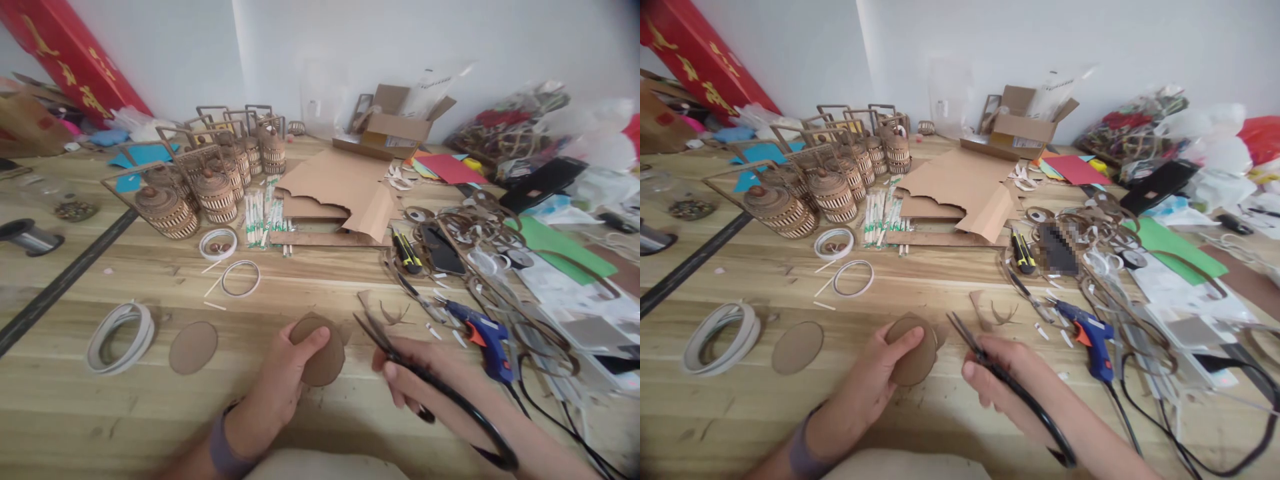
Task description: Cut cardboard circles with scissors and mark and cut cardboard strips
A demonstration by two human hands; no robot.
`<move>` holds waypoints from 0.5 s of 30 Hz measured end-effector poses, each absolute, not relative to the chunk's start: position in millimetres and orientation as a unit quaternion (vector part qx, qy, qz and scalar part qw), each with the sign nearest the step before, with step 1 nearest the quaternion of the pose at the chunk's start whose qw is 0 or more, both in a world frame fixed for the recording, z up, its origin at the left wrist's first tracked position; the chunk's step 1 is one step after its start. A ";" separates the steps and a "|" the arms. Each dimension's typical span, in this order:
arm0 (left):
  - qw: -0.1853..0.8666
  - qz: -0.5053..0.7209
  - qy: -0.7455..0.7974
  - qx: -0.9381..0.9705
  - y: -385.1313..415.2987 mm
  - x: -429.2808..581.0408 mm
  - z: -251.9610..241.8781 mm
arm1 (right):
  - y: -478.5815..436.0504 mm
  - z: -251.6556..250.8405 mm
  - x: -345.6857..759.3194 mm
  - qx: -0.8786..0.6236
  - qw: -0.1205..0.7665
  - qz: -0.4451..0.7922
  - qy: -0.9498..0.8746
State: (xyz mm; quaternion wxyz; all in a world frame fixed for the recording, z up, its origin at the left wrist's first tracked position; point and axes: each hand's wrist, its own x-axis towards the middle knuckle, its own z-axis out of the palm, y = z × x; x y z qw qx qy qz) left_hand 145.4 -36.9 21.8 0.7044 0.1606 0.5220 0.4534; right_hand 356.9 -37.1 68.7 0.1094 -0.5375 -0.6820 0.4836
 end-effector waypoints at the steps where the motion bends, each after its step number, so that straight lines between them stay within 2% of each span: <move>1: 0.702 0.454 0.523 0.167 -37.0 145.5 21.5 | -41.4 70.8 357.4 -0.537 0.085 0.508 -0.668; 10: 0.656 0.435 0.565 0.247 -40.1 145.6 28.3 | -42.7 68.0 343.4 -0.537 0.027 0.526 -0.659; 15: 0.666 0.418 0.561 0.258 -42.0 146.1 26.8 | -36.0 55.1 339.6 -0.519 0.059 0.519 -0.676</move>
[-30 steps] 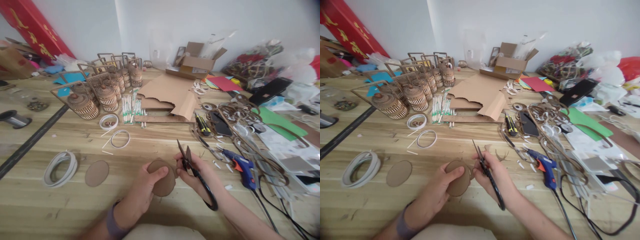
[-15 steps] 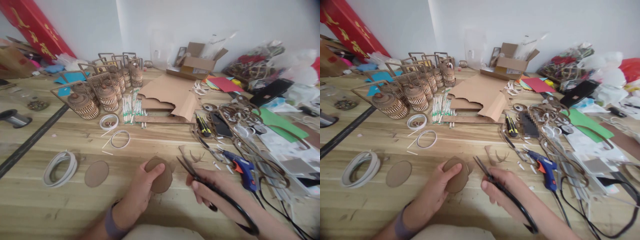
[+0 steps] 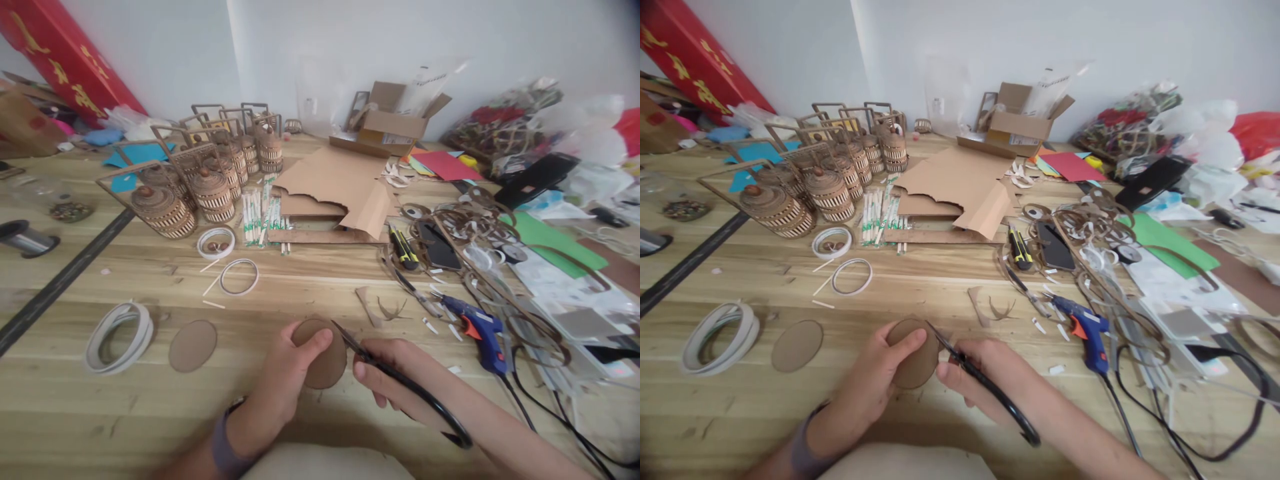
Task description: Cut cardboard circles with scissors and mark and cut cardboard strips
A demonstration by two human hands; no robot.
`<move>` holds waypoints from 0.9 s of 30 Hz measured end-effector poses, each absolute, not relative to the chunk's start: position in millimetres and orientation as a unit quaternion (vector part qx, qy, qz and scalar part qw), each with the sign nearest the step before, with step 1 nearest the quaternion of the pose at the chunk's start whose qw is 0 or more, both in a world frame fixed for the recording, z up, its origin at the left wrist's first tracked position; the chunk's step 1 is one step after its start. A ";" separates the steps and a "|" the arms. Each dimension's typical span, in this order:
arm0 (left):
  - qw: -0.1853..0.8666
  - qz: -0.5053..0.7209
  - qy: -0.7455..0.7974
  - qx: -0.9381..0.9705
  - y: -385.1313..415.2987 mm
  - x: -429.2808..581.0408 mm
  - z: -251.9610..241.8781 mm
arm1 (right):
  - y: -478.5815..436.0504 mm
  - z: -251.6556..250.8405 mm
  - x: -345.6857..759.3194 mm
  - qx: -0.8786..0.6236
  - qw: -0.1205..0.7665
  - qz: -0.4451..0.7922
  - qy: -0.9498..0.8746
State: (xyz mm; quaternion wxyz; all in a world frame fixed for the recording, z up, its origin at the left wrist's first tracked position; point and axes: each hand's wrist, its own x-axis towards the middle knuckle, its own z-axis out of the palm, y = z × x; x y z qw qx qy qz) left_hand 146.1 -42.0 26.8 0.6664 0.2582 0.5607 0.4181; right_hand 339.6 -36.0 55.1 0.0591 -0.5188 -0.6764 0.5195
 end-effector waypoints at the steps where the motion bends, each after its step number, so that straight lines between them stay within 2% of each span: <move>1: 0.671 0.413 0.559 0.257 -42.5 146.5 25.9 | -34.7 53.2 338.5 -0.515 0.066 0.520 -0.678; 14: 0.701 0.412 0.522 0.259 -43.9 148.0 22.1 | -29.9 54.4 329.5 -0.465 0.104 0.542 -0.692; 27: 0.698 0.407 0.522 0.274 -43.1 147.2 19.5 | -36.4 53.8 327.4 -0.492 0.108 0.538 -0.676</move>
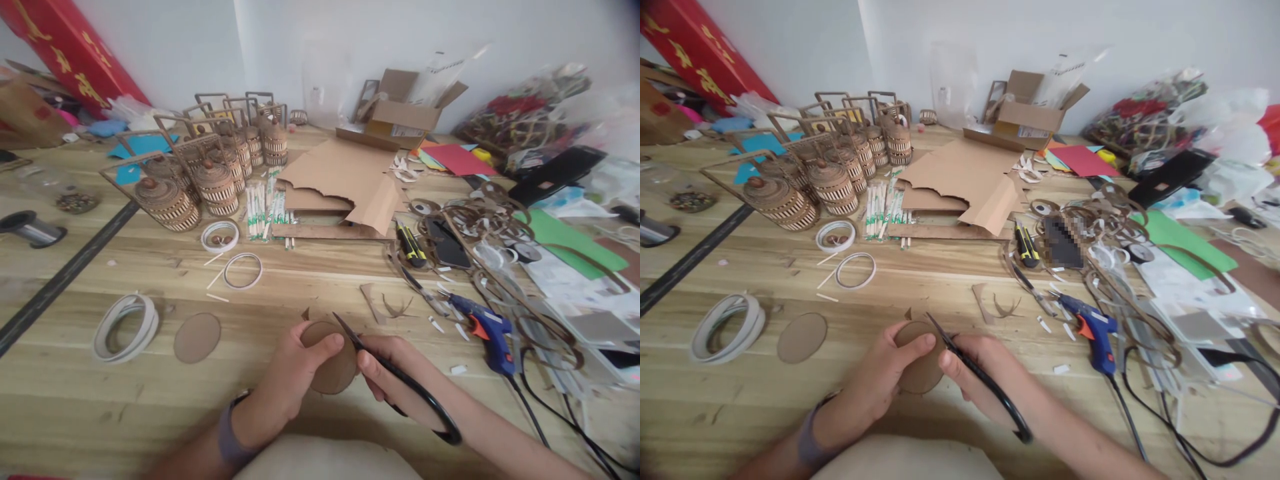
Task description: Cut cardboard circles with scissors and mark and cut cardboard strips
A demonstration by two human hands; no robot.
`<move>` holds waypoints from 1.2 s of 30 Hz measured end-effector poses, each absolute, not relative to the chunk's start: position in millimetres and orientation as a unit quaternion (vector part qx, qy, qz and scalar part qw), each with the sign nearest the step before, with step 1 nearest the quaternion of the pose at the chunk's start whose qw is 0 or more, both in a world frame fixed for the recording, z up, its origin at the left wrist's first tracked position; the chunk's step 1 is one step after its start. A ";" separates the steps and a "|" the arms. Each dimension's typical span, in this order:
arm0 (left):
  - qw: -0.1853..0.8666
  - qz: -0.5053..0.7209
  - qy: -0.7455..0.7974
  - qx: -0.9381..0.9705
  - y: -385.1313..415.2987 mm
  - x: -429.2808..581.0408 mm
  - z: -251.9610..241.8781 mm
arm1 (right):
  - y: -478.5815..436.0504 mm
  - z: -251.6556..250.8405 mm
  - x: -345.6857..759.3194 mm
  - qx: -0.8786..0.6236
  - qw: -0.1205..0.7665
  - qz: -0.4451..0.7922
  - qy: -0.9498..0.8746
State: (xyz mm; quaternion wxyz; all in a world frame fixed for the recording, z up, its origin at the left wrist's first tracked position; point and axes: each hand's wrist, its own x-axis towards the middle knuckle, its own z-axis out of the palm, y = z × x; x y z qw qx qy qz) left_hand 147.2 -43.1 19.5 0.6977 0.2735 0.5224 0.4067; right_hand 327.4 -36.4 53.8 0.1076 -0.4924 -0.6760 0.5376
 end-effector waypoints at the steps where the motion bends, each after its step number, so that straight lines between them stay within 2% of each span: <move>1: 0.695 0.405 0.528 0.273 -43.1 147.2 19.7 | -36.7 53.2 327.8 -0.491 0.108 0.540 -0.675; 7: 0.688 0.397 0.533 0.291 -43.9 147.7 21.0 | -39.3 49.6 330.1 -0.474 0.131 0.539 -0.684; 18: 0.688 0.387 0.561 0.250 -44.5 146.8 21.7 | -43.2 42.7 337.2 -0.458 0.133 0.533 -0.699; 31: 0.682 0.375 0.557 0.289 -45.2 145.8 24.4 | -45.5 43.8 343.0 -0.459 0.117 0.516 -0.714; 36: 0.718 0.351 0.499 0.335 -44.6 144.0 24.2 | -40.1 49.9 344.7 -0.438 0.108 0.493 -0.744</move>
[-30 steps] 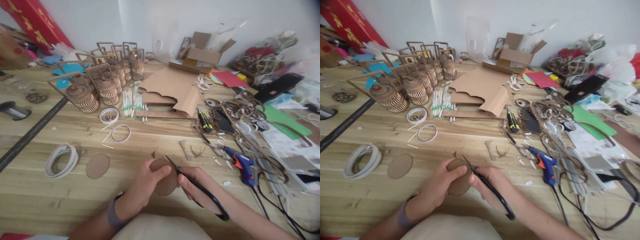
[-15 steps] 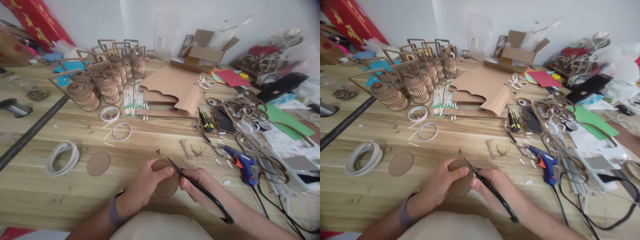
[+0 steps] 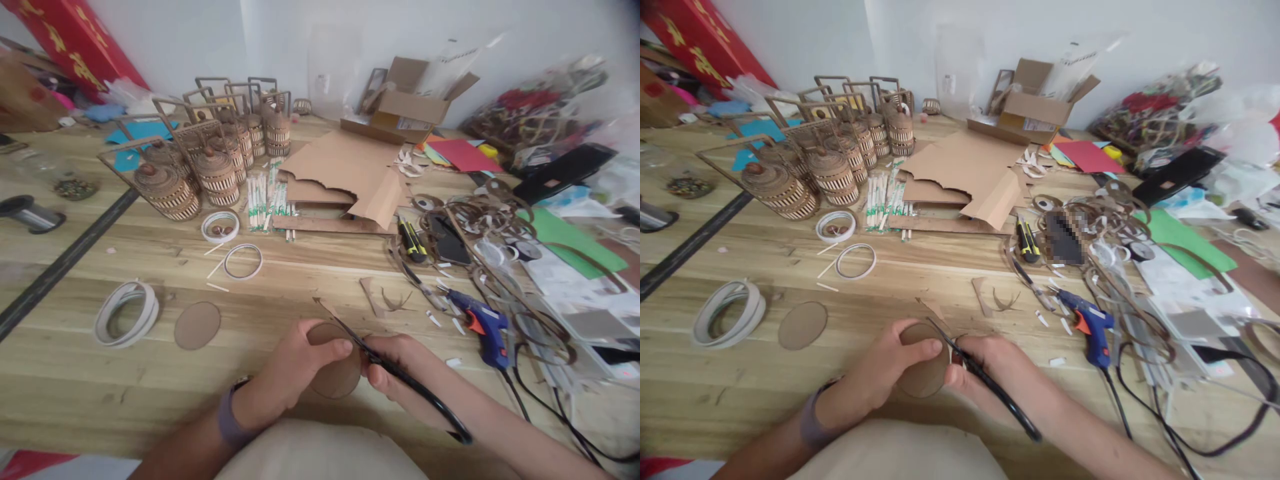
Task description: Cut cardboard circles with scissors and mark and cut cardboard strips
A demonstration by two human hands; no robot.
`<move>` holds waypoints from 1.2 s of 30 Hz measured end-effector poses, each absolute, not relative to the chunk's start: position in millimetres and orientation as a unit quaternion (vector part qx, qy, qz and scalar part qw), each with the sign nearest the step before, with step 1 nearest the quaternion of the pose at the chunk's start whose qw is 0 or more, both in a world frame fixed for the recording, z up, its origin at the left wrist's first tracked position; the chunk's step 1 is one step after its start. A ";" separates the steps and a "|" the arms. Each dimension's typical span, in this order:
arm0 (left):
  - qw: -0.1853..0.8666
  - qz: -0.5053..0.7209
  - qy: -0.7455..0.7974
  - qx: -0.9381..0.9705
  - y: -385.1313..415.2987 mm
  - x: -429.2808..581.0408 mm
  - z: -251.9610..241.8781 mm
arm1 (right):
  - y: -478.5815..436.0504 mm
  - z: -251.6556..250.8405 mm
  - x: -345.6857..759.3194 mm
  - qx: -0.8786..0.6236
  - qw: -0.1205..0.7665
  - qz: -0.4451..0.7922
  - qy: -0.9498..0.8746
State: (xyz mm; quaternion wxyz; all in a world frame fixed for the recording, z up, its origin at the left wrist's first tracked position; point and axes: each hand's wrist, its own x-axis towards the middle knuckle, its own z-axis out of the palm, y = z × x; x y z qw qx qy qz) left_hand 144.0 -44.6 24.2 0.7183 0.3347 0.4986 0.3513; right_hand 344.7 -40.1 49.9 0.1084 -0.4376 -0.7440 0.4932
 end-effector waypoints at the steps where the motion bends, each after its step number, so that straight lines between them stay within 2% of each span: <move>1: 0.724 0.348 0.490 0.338 -44.7 143.7 23.9 | -39.2 51.4 344.4 -0.436 0.101 0.486 -0.750; 6: 0.732 0.343 0.470 0.355 -45.1 142.5 23.2 | -38.7 53.0 342.6 -0.446 0.076 0.481 -0.751; 14: 0.734 0.341 0.466 0.356 -42.9 142.3 20.5 | -43.2 43.5 345.7 -0.445 0.106 0.513 -0.727; 21: 0.766 0.420 0.439 0.210 -39.6 147.5 19.8 | -42.2 40.0 332.8 -0.521 0.144 0.435 -0.720; 27: 0.711 0.433 0.508 0.221 -43.0 149.8 17.6 | -43.7 39.5 328.2 -0.505 0.139 0.439 -0.730; 36: 0.694 0.403 0.547 0.237 -42.1 147.3 23.0 | -42.1 41.0 335.7 -0.487 0.110 0.460 -0.735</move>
